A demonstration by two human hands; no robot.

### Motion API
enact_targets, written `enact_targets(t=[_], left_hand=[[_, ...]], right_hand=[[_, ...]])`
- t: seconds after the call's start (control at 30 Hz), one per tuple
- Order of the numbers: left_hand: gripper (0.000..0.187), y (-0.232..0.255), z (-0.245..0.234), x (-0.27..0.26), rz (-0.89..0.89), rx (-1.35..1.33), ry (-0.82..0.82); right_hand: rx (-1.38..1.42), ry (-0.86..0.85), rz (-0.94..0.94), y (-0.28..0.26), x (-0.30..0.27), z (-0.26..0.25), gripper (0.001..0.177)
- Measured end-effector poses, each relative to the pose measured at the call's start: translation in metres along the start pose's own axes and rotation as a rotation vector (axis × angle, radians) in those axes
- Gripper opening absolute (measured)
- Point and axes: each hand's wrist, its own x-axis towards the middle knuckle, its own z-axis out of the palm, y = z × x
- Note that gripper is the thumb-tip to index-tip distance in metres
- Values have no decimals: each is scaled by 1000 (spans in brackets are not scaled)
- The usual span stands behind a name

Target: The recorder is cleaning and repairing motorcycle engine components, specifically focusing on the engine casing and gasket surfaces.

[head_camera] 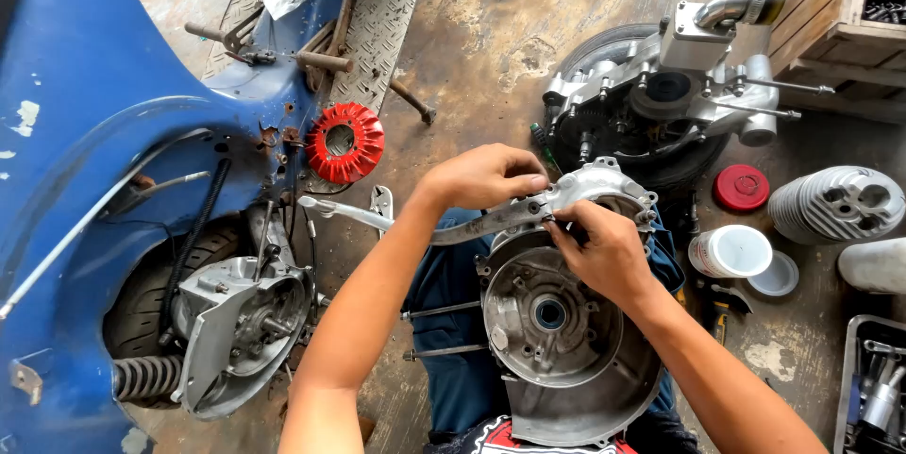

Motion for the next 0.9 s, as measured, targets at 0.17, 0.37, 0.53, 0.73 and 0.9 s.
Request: enact_targets(t=[0.17,0.37,0.53,0.73,0.9], left_hand=[[37,12,6,0,-65,195,44],[24,1,6,6,17,137,27],[42,18,5,-2,-95,163,38],[38,14,10,2,19,279,75],[20,7,10,2,51,129,43]], right_hand=[[8,-7,3,4,-3,2,11],[11,0,0,2,-2,1,12],[27,5,2,1,-2,1,11],[20,18,2,6,-5,4,12],[0,23,-1,5,-6,4,12]])
